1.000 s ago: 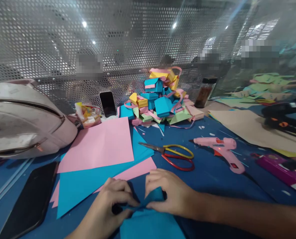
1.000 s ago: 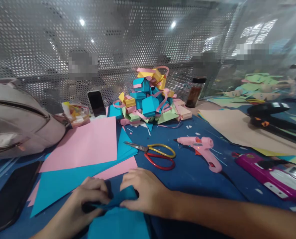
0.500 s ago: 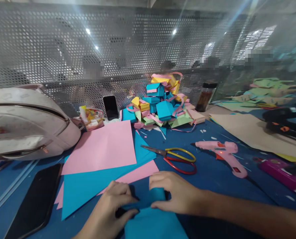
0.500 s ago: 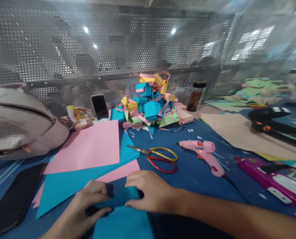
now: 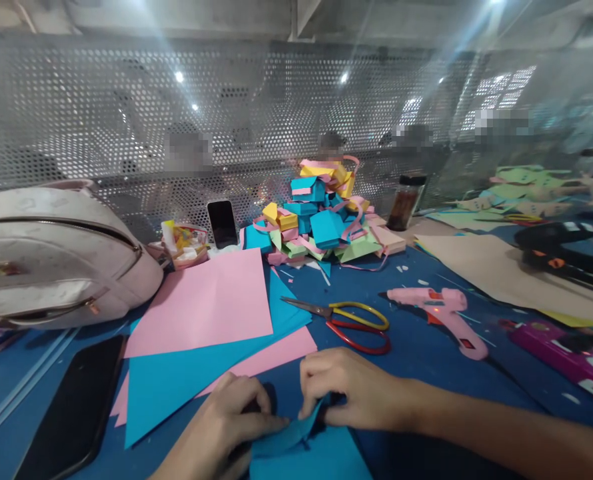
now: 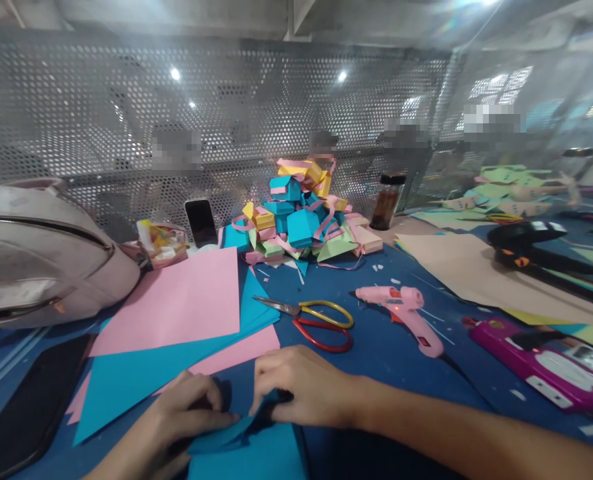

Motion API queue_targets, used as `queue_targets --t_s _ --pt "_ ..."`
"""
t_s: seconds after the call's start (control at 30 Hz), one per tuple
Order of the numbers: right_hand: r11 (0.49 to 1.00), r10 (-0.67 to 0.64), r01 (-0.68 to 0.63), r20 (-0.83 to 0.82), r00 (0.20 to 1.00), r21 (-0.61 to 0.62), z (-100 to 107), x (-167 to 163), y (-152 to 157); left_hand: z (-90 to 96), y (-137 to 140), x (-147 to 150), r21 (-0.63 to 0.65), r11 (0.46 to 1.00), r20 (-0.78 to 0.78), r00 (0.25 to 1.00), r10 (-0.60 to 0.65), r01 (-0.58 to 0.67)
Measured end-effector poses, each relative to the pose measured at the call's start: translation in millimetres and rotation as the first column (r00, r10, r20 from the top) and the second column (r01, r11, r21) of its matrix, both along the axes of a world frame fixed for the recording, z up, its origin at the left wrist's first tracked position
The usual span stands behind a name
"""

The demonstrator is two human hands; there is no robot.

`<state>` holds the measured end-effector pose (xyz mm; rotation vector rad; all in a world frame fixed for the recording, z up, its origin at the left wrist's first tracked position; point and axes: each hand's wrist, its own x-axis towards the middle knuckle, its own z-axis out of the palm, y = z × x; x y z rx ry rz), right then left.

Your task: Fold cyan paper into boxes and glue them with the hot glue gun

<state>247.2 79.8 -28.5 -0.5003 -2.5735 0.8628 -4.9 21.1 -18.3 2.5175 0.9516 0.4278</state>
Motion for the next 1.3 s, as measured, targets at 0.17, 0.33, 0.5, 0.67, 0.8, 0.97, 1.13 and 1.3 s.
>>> queue_targets --t_s 0.17,0.33,0.5,0.67,0.8,0.97,1.13,1.3 --pt "0.994 0.059 -0.056 -0.029 0.998 0.096 -4 2 2 -12.2 3 0 0.22 0.975 -0.013 0.999 -0.04 0.042" --pt "0.99 0.064 -0.06 -0.023 0.998 0.13 -5 2 2 -11.3 4 -1 0.288 0.953 -0.039 0.996 -0.084 0.091" --pt "0.982 0.085 -0.086 0.018 0.996 0.165 -3 3 6 -11.3 6 -2 0.33 0.943 0.016 0.999 -0.04 0.032" --pt "0.981 0.115 -0.121 0.044 0.992 0.154 -4 4 9 -19.8 9 -6 0.323 0.946 0.045 0.998 -0.046 0.029" --pt "0.981 0.091 -0.092 0.013 0.996 0.171 -7 3 9 -17.9 9 -5 0.362 0.93 0.012 0.997 -0.076 0.066" --pt "0.985 0.09 -0.086 -0.02 0.996 0.152 -8 3 7 -4.0 9 -5 0.353 0.925 -0.058 0.99 -0.128 0.14" --pt "0.994 0.063 -0.059 -0.043 0.997 0.088 -6 4 5 -5.5 10 -13 0.241 0.958 -0.039 0.988 -0.15 0.155" --pt "0.998 0.047 -0.043 -0.088 0.995 0.046 -4 5 5 -11.1 13 -16 0.254 0.956 0.044 0.986 -0.163 0.147"
